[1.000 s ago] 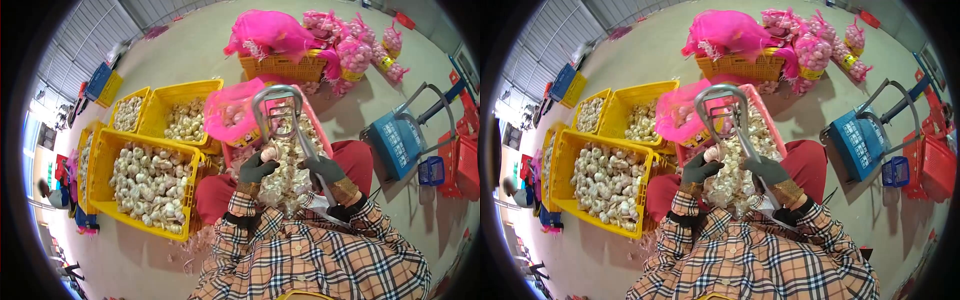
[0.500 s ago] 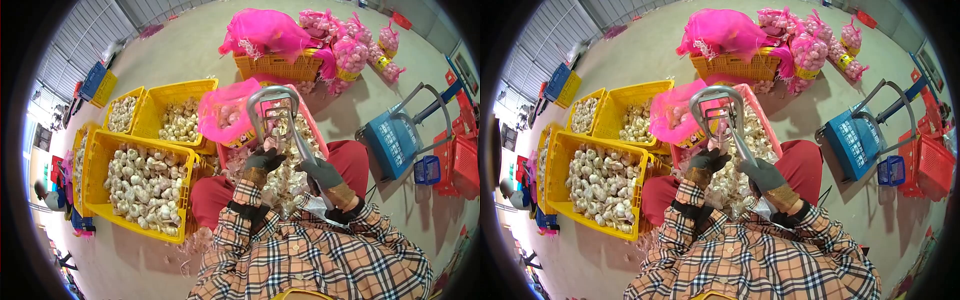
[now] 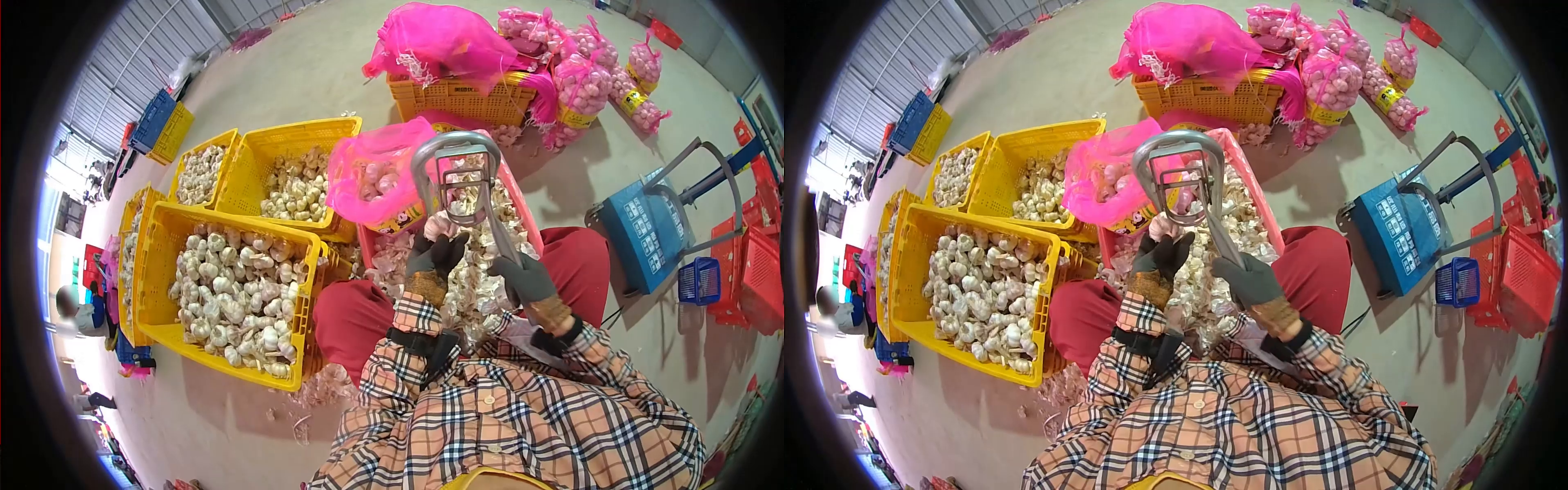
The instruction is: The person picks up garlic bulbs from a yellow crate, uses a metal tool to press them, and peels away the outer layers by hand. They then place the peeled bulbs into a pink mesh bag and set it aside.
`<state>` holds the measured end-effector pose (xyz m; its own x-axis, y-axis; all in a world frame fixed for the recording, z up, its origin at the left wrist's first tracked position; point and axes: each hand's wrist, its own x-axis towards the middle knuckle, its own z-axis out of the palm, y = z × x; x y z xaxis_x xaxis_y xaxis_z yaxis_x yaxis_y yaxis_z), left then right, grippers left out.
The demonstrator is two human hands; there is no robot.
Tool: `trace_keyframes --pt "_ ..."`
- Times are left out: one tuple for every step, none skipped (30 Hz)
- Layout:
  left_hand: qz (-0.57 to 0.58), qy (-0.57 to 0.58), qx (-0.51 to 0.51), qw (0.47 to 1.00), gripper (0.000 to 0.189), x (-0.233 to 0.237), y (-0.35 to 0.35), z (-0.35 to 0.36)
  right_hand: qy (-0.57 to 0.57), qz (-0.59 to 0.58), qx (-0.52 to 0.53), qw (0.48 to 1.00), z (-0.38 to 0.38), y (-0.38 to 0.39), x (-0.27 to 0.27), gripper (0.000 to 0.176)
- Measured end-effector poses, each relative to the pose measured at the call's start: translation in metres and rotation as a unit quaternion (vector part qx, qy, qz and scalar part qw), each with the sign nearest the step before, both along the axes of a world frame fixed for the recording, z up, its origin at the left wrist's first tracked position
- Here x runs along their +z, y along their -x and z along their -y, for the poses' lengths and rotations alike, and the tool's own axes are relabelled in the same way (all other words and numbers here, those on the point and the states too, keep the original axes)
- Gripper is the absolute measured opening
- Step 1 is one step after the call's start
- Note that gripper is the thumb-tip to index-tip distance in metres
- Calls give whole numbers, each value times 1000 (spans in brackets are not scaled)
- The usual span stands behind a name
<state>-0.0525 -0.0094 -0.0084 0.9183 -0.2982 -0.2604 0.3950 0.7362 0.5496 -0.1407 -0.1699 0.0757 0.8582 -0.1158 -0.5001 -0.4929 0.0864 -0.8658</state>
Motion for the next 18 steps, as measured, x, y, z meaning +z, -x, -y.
trace_keyframes --pt "122 61 -54 989 39 -22 -10 -5 -31 -14 -13 999 -3 2 14 36" --pt "242 122 -109 957 41 -20 -16 -9 -33 -15 -15 999 -4 3 17 36" --pt "226 113 -154 955 45 -18 -20 -14 -26 -21 -16 999 -5 4 19 37" --pt "225 113 -156 955 45 -17 -16 -16 -17 -28 -16 999 -4 4 19 39" --pt "102 91 -118 984 47 9 -5 -16 -17 -29 -18 999 -3 5 17 39" --pt "-24 66 -76 995 50 23 2 -16 -3 -22 -10 1000 -2 5 14 40" --pt "-25 67 -76 995 50 23 1 -16 10 -15 -1 1000 -2 4 13 42" --pt "49 -6 -83 995 53 23 0 -16 10 -17 -1 1000 -3 5 13 42" --pt "122 -80 -90 985 56 22 -1 -15 7 -21 -6 1000 -3 5 15 43" --pt "195 -152 -99 964 60 21 -3 -13 5 -25 -14 1000 -3 6 16 44" --pt "186 -126 -33 974 62 35 6 -4 5 -28 -19 999 -3 6 18 44" --pt "183 -124 -37 974 62 40 8 -3 16 -32 -11 999 -3 6 21 44" --pt "176 -158 -36 971 59 43 8 -3 26 -37 -2 999 -3 6 22 45" --pt "169 -191 -33 966 56 44 8 -4 26 -40 -5 999 -3 7 23 45" --pt "155 -198 -57 966 57 42 6 -5 22 -45 -8 999 -2 7 23 45" --pt "153 -197 -60 966 57 42 6 -4 18 -50 -10 999 -2 7 23 45" --pt "148 -200 -53 967 59 48 8 -2 18 -52 -13 998 -2 8 24 45" --pt "141 -202 -47 968 61 49 8 -1 31 -62 -10 998 -2 7 25 45"
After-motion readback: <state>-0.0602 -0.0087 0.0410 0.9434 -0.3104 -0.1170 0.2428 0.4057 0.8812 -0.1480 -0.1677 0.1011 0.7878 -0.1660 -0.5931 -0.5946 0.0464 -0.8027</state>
